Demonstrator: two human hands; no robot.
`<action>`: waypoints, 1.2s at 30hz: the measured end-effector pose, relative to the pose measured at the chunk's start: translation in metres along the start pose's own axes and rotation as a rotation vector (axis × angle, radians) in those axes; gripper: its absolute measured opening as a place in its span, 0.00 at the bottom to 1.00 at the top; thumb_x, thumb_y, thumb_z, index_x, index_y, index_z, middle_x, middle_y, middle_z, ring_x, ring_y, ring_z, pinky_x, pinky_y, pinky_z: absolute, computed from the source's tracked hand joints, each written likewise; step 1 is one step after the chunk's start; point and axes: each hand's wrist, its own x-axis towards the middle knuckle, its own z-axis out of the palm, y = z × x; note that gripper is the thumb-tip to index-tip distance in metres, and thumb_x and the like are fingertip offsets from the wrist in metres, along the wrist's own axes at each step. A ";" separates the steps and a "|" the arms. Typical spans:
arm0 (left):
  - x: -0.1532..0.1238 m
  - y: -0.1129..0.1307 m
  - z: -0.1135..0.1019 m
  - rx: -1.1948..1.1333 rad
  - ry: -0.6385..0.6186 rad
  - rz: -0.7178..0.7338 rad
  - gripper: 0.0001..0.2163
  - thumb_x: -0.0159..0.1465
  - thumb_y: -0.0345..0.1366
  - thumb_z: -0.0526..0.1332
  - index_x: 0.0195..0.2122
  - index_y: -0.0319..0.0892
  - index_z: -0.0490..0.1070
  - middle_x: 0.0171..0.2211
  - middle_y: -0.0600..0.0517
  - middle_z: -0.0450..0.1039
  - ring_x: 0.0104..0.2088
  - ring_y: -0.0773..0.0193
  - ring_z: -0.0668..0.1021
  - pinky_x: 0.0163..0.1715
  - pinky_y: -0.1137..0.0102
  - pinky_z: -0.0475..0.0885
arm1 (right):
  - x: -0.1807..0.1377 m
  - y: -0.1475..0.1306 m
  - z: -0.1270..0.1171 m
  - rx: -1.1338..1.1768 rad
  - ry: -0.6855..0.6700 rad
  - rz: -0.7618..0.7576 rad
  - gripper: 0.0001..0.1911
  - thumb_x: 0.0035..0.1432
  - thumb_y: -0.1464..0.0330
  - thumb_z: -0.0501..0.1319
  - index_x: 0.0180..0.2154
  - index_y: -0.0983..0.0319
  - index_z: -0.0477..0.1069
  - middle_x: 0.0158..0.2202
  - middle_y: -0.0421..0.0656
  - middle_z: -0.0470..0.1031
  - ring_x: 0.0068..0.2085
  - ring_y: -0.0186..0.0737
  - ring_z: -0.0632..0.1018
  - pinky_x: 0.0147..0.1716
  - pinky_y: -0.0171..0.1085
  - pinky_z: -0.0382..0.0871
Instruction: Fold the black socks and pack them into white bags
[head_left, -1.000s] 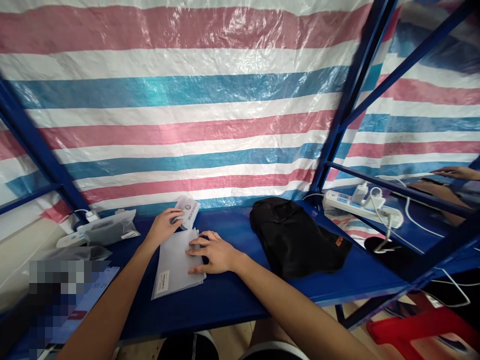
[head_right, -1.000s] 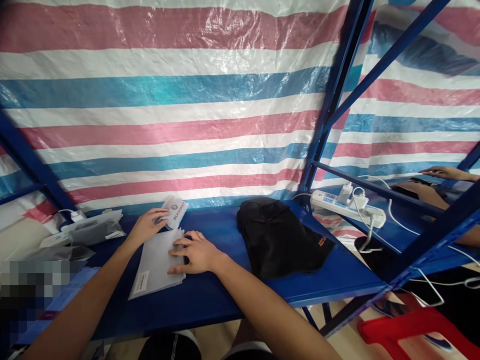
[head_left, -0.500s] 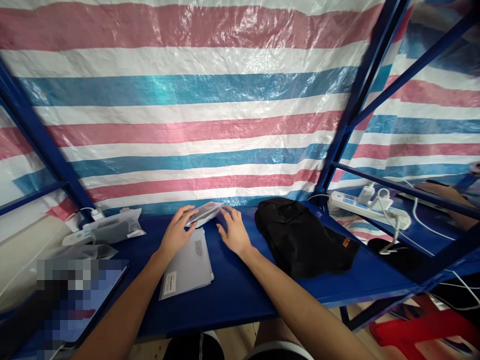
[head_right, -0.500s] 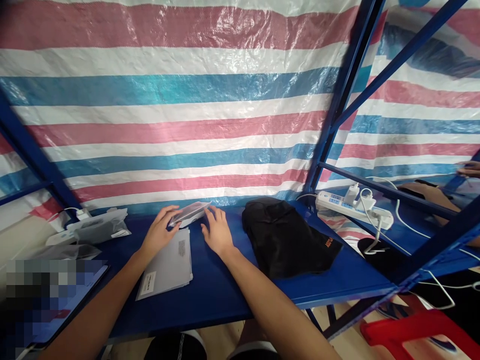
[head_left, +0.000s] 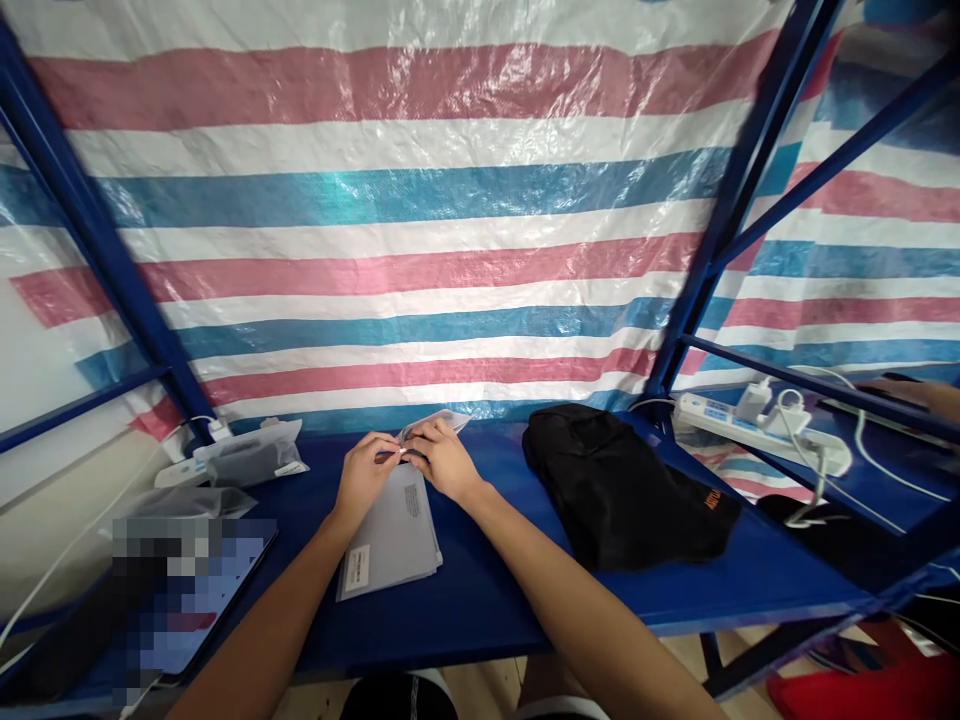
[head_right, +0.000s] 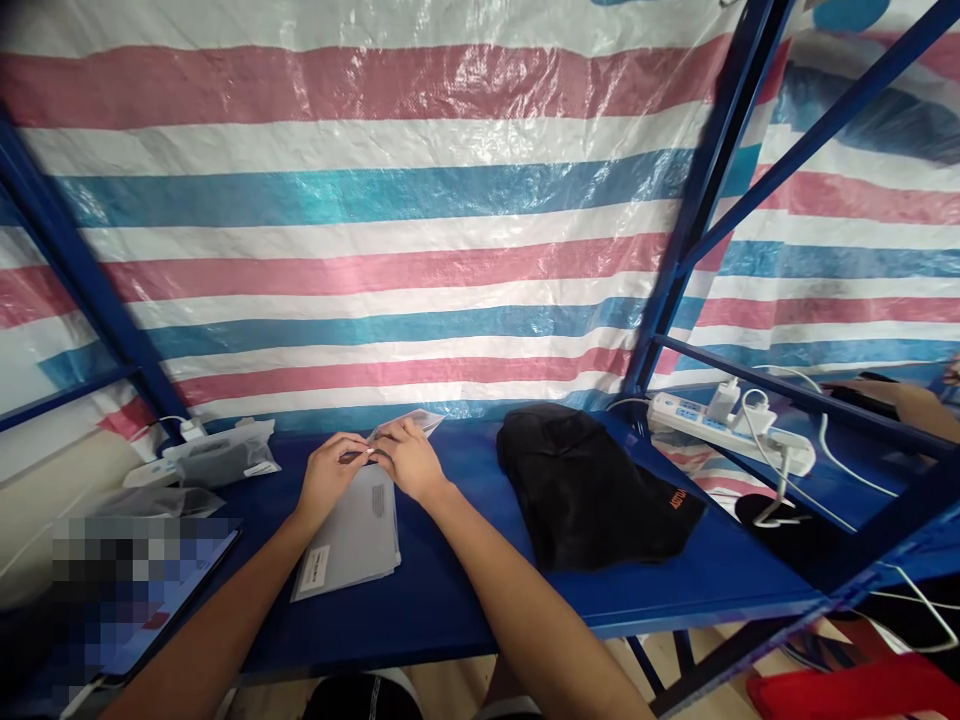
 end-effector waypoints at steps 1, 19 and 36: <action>0.000 -0.002 -0.001 0.002 -0.020 -0.002 0.07 0.68 0.41 0.66 0.36 0.47 0.82 0.43 0.49 0.81 0.41 0.57 0.84 0.44 0.61 0.85 | -0.001 0.001 0.003 -0.011 -0.006 -0.012 0.16 0.78 0.59 0.57 0.55 0.57 0.80 0.54 0.49 0.78 0.56 0.52 0.71 0.58 0.52 0.68; 0.007 -0.012 -0.034 0.012 0.174 -0.148 0.12 0.71 0.46 0.63 0.42 0.46 0.81 0.47 0.48 0.83 0.42 0.59 0.85 0.47 0.63 0.83 | -0.039 0.053 -0.030 -0.028 0.215 0.253 0.14 0.77 0.66 0.54 0.52 0.60 0.77 0.54 0.52 0.72 0.56 0.53 0.73 0.59 0.52 0.70; 0.000 0.021 -0.007 -0.095 -0.082 0.088 0.13 0.74 0.47 0.62 0.53 0.51 0.82 0.57 0.48 0.80 0.56 0.52 0.83 0.61 0.53 0.80 | -0.028 0.045 0.001 0.041 0.153 0.362 0.34 0.61 0.72 0.69 0.67 0.56 0.69 0.68 0.50 0.70 0.67 0.55 0.71 0.63 0.54 0.73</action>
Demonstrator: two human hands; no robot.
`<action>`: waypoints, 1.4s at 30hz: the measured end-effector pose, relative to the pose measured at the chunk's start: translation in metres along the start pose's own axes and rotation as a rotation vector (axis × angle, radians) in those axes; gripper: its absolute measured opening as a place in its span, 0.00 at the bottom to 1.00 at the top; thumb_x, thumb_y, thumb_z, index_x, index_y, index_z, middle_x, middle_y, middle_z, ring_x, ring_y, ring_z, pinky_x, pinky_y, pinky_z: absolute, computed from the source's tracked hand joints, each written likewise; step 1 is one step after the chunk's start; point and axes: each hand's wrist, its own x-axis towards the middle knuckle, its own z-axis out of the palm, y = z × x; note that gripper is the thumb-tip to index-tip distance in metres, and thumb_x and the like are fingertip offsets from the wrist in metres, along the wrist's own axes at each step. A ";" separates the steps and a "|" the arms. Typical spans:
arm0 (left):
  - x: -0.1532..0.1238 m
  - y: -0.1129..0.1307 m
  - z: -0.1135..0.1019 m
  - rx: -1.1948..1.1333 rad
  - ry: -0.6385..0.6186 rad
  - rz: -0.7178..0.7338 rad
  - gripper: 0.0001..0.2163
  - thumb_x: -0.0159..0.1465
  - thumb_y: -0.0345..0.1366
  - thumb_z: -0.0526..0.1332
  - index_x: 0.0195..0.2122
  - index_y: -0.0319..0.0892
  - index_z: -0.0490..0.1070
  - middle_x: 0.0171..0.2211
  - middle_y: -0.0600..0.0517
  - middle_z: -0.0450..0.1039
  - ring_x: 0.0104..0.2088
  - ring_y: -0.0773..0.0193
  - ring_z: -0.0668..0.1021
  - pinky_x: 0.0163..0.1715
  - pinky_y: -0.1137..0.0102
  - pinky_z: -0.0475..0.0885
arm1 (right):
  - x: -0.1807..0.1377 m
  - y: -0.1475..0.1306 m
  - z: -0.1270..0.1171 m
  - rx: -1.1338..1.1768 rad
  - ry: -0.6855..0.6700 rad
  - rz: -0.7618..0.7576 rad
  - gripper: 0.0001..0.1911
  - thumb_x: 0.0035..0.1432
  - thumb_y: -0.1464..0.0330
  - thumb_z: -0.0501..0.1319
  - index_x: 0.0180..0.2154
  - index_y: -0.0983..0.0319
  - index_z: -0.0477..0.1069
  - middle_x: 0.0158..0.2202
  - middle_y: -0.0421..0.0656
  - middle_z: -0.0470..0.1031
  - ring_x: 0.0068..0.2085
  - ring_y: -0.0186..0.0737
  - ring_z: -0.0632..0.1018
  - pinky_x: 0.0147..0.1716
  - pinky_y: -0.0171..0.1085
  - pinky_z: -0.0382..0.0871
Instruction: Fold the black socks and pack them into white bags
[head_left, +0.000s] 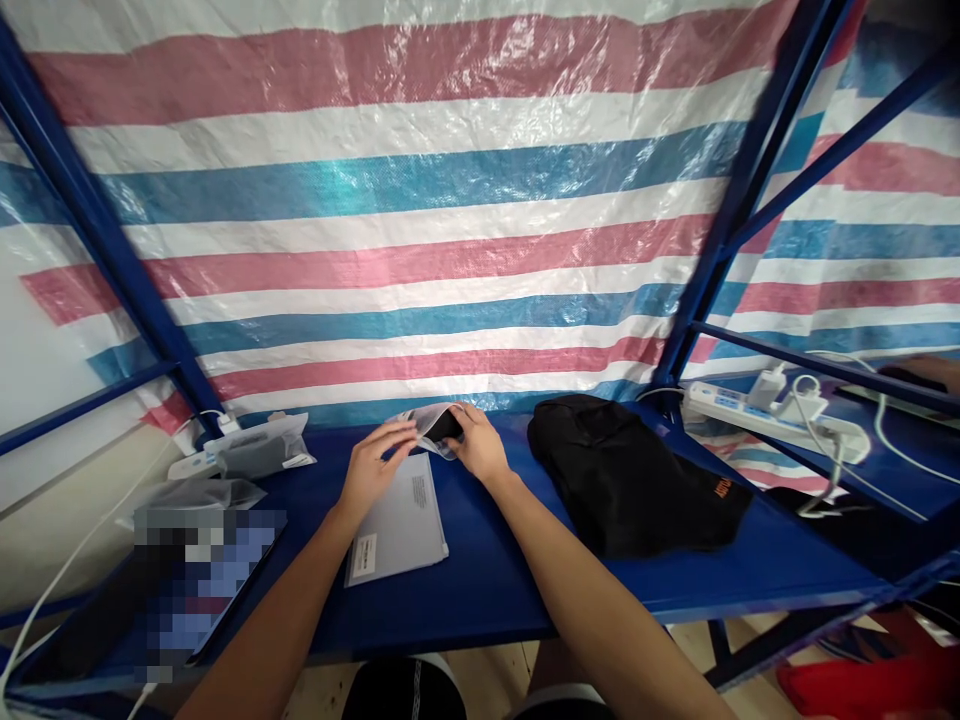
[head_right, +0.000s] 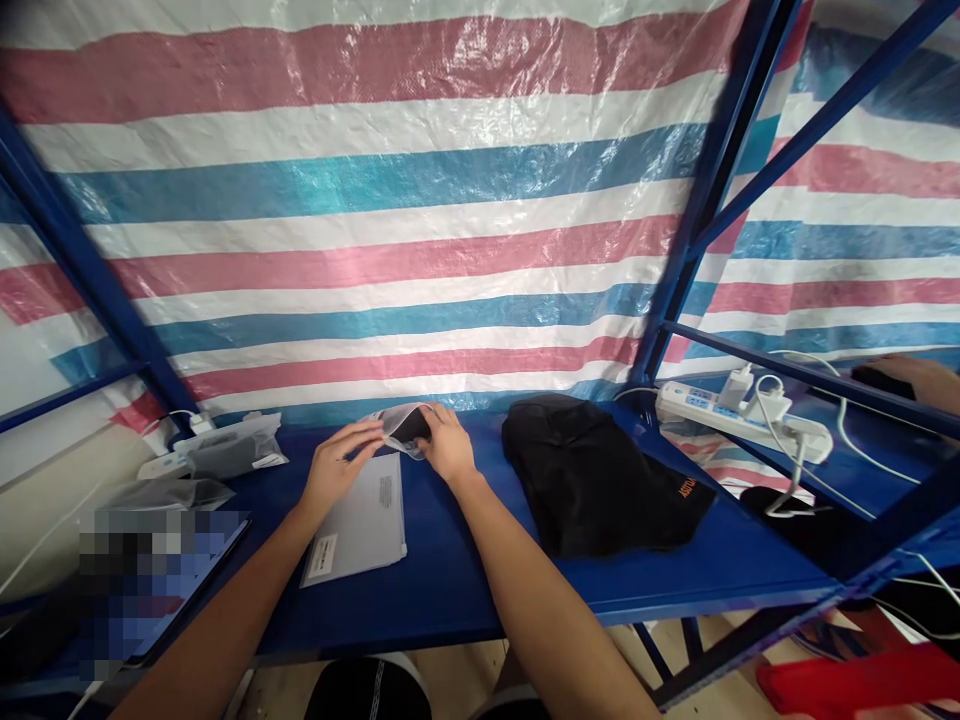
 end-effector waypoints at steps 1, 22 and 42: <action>0.000 -0.002 0.001 -0.014 0.049 -0.037 0.15 0.74 0.48 0.63 0.57 0.51 0.79 0.59 0.47 0.79 0.56 0.52 0.83 0.60 0.53 0.81 | 0.001 0.001 -0.001 0.055 0.051 0.026 0.31 0.61 0.71 0.69 0.65 0.56 0.71 0.67 0.50 0.71 0.66 0.53 0.72 0.65 0.53 0.72; -0.001 0.005 -0.002 -0.474 0.041 -0.481 0.24 0.63 0.57 0.71 0.49 0.42 0.85 0.44 0.46 0.86 0.43 0.49 0.85 0.43 0.64 0.77 | -0.008 -0.049 -0.009 1.206 -0.130 0.484 0.30 0.43 0.55 0.82 0.47 0.62 0.84 0.48 0.51 0.86 0.51 0.59 0.85 0.55 0.52 0.78; 0.002 -0.024 -0.007 -0.655 0.322 -0.584 0.28 0.58 0.57 0.75 0.51 0.43 0.83 0.42 0.46 0.85 0.44 0.51 0.85 0.46 0.63 0.78 | -0.006 -0.044 -0.012 1.621 -0.089 0.520 0.24 0.56 0.57 0.76 0.51 0.60 0.82 0.56 0.48 0.84 0.59 0.52 0.82 0.58 0.46 0.78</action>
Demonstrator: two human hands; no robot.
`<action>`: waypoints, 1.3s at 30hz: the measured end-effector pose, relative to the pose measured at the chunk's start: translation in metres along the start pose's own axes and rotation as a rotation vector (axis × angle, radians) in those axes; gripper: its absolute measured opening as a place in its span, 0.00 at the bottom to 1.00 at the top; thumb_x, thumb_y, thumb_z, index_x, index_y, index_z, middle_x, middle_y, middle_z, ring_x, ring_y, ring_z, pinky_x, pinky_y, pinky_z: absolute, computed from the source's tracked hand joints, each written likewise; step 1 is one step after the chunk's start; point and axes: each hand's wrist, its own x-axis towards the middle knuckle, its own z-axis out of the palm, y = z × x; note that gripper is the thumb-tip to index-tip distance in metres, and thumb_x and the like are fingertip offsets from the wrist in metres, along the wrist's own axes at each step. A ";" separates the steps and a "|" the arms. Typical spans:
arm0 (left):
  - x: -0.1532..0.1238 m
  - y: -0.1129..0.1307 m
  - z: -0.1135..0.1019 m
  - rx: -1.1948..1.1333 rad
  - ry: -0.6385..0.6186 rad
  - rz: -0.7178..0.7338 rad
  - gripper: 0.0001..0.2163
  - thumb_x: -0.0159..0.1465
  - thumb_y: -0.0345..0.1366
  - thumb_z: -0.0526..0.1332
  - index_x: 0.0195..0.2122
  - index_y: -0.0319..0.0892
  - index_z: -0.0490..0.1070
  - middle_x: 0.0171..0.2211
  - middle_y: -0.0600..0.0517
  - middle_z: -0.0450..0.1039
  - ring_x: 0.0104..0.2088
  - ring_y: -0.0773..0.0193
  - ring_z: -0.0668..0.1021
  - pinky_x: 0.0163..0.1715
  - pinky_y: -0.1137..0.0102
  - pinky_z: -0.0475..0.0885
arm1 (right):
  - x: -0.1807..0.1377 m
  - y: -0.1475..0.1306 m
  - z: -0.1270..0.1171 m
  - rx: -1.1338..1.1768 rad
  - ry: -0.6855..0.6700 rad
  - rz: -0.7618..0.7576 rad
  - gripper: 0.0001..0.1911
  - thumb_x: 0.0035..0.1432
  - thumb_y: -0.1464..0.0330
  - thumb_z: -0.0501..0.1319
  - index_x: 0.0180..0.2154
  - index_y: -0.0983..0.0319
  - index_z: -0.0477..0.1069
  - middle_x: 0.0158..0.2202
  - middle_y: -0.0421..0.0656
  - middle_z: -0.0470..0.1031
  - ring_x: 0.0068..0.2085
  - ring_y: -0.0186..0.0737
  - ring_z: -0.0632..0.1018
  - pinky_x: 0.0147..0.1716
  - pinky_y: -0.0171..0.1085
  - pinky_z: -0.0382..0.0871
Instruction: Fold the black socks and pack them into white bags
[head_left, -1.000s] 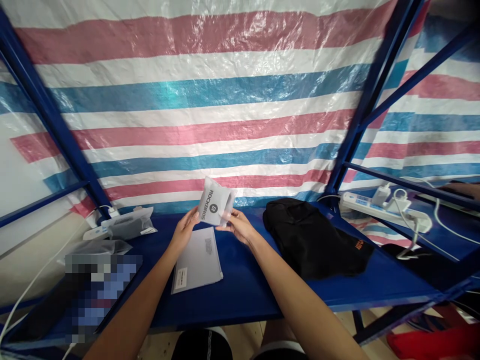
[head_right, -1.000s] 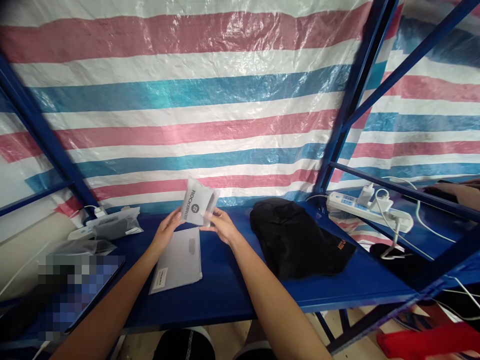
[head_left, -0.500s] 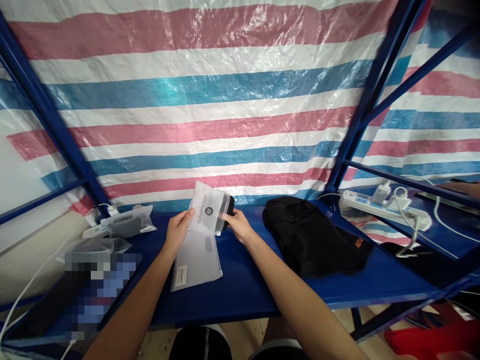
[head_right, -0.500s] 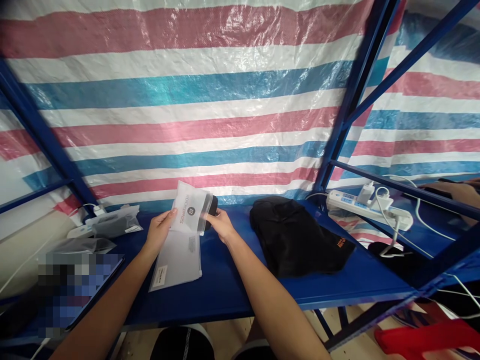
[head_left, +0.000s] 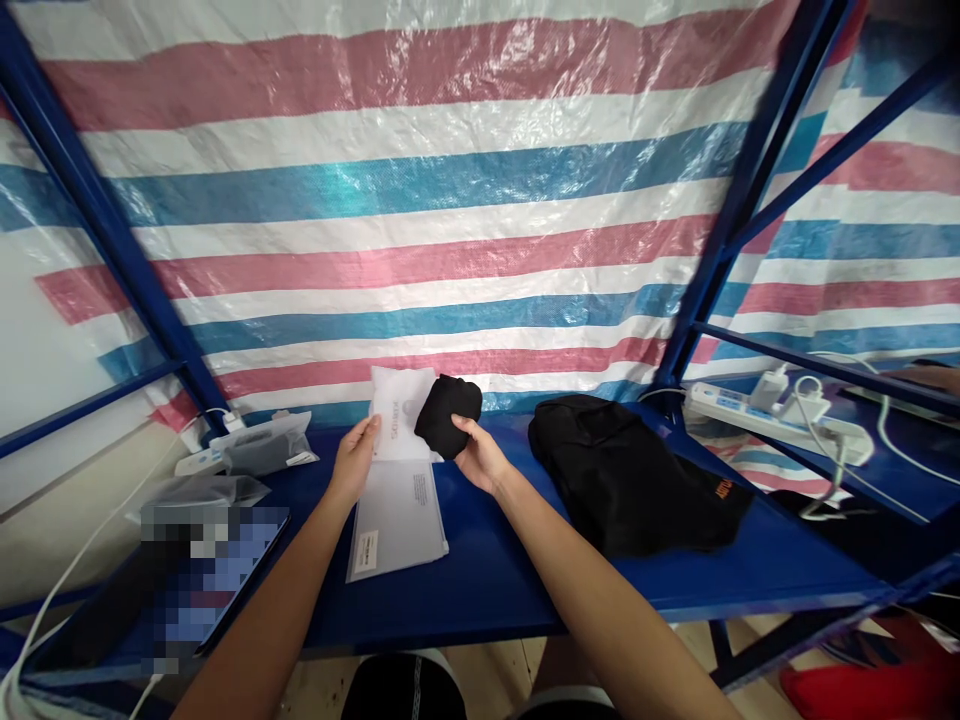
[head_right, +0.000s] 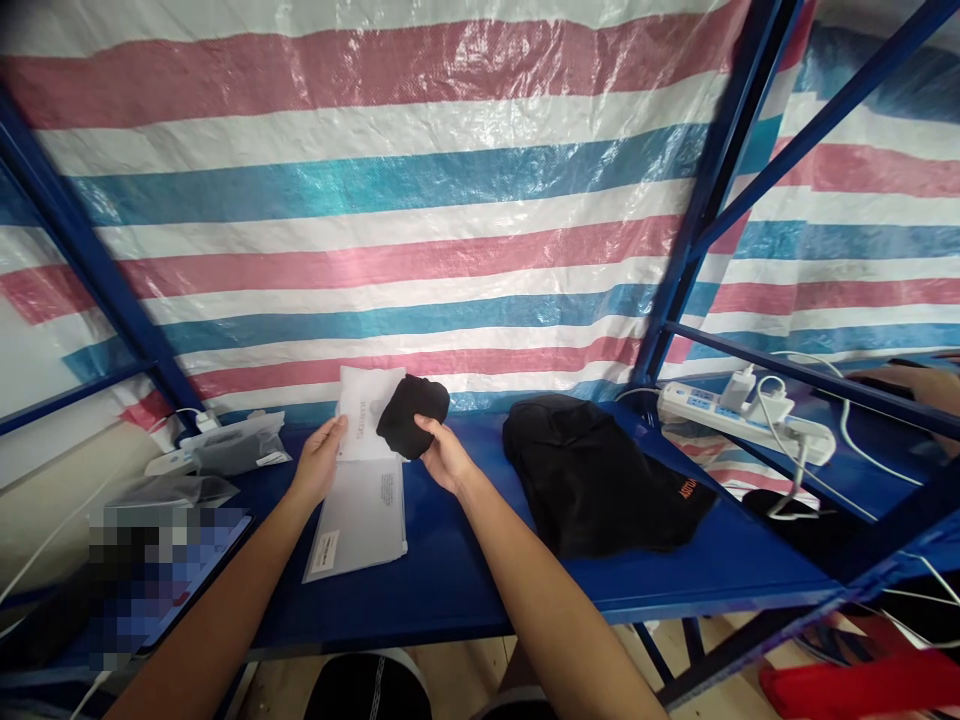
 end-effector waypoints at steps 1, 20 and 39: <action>-0.003 0.003 0.003 -0.008 -0.085 -0.046 0.27 0.56 0.55 0.77 0.51 0.43 0.83 0.42 0.46 0.85 0.45 0.50 0.85 0.47 0.63 0.79 | -0.001 -0.001 0.001 -0.021 -0.020 0.007 0.24 0.56 0.57 0.76 0.51 0.61 0.82 0.55 0.49 0.84 0.58 0.52 0.83 0.58 0.46 0.78; 0.005 0.011 -0.003 -0.210 0.197 -0.082 0.25 0.50 0.48 0.80 0.44 0.38 0.82 0.38 0.45 0.85 0.39 0.52 0.86 0.42 0.62 0.79 | -0.012 0.003 0.007 -0.335 -0.059 0.141 0.21 0.49 0.58 0.81 0.41 0.63 0.85 0.40 0.48 0.87 0.39 0.45 0.87 0.35 0.36 0.80; 0.002 0.021 -0.023 0.168 -0.042 -0.192 0.24 0.49 0.53 0.80 0.38 0.40 0.84 0.35 0.44 0.85 0.35 0.51 0.84 0.34 0.65 0.75 | -0.009 -0.002 0.002 -0.153 -0.001 0.117 0.24 0.51 0.59 0.80 0.48 0.63 0.83 0.52 0.51 0.86 0.53 0.52 0.85 0.55 0.46 0.79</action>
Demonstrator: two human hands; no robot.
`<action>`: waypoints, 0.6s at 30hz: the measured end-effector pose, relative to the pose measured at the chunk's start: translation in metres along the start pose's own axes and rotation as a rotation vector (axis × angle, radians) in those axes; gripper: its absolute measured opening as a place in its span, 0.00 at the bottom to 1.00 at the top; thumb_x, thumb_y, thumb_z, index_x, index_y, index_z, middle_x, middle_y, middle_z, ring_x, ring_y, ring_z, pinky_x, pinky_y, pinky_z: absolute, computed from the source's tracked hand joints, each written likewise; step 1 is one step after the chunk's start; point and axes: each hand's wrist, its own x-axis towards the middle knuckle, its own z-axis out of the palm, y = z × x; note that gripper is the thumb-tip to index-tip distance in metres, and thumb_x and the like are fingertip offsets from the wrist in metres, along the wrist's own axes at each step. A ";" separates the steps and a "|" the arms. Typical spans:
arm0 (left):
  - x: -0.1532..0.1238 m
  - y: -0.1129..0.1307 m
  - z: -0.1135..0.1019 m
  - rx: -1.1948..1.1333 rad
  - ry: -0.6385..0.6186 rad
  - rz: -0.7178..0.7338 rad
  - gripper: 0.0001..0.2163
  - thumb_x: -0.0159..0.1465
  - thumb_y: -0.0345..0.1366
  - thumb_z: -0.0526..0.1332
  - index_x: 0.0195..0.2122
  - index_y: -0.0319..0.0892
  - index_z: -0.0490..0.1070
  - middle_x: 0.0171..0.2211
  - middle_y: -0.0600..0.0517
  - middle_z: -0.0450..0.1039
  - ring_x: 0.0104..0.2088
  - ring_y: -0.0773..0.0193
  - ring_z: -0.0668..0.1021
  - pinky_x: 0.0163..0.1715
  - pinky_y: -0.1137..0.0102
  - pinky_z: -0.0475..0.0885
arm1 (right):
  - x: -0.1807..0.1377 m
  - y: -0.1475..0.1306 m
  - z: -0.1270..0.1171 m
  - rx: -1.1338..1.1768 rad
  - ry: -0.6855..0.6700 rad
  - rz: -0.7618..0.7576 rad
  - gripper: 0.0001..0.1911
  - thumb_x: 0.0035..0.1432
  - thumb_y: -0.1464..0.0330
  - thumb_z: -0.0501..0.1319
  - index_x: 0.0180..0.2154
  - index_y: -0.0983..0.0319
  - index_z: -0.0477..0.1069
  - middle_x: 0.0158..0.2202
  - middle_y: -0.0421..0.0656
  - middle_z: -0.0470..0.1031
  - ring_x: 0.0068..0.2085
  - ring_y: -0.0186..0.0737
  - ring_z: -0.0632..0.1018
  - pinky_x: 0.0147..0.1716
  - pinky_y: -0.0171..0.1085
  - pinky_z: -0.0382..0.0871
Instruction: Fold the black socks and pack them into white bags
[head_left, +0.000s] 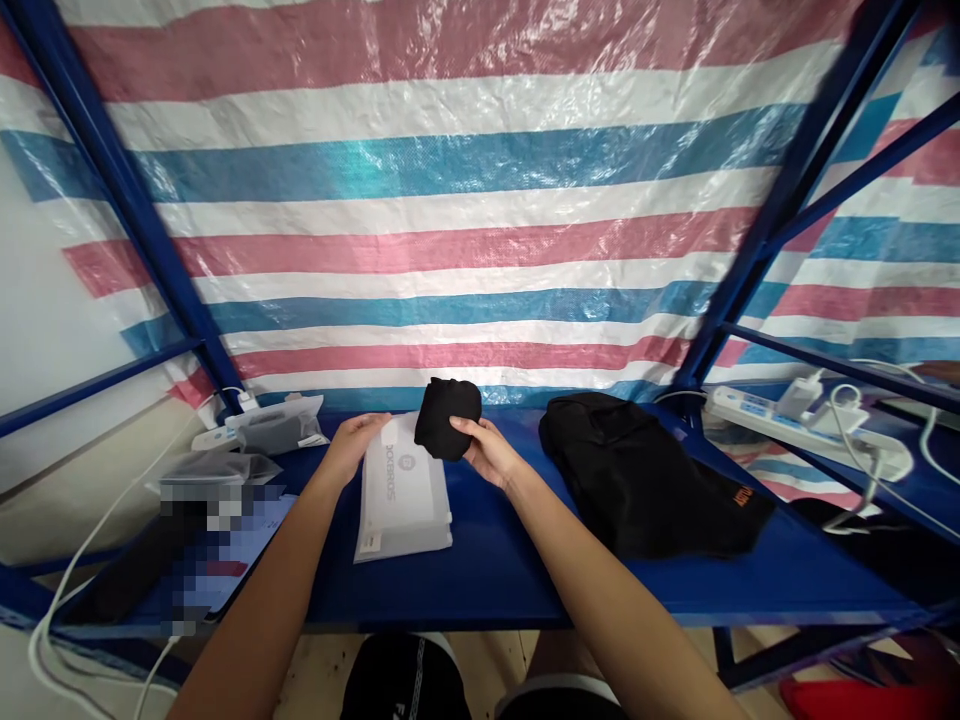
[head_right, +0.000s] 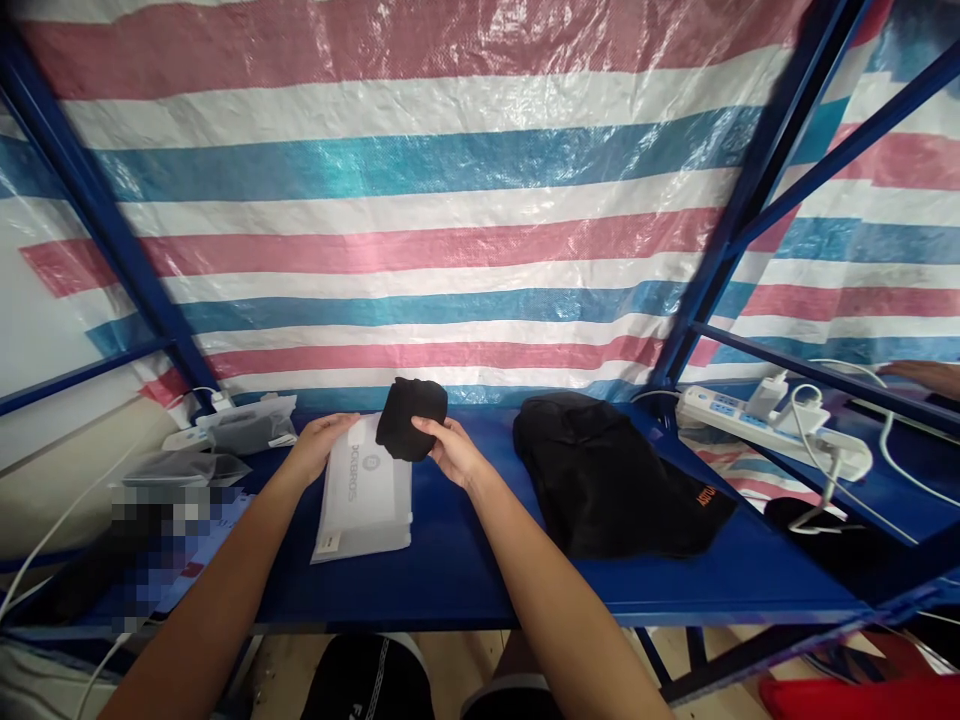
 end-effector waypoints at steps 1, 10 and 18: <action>0.002 -0.001 -0.005 0.085 -0.012 0.011 0.23 0.48 0.52 0.80 0.39 0.40 0.85 0.35 0.44 0.85 0.36 0.49 0.84 0.35 0.64 0.76 | 0.002 -0.001 -0.003 0.001 0.044 -0.027 0.24 0.51 0.59 0.80 0.48 0.62 0.83 0.52 0.50 0.86 0.53 0.52 0.85 0.53 0.44 0.79; -0.014 0.010 0.020 0.168 -0.095 0.331 0.22 0.53 0.44 0.79 0.48 0.47 0.84 0.56 0.42 0.81 0.60 0.42 0.78 0.60 0.57 0.75 | 0.014 0.005 -0.009 -0.146 0.314 -0.125 0.29 0.49 0.55 0.81 0.50 0.60 0.83 0.50 0.48 0.86 0.51 0.51 0.85 0.51 0.45 0.80; -0.031 0.009 0.047 0.002 -0.344 0.163 0.31 0.58 0.46 0.78 0.62 0.47 0.78 0.63 0.42 0.77 0.66 0.38 0.76 0.63 0.54 0.73 | 0.002 -0.002 0.005 -0.107 -0.101 -0.150 0.28 0.60 0.48 0.73 0.54 0.59 0.83 0.57 0.50 0.81 0.48 0.46 0.83 0.42 0.39 0.80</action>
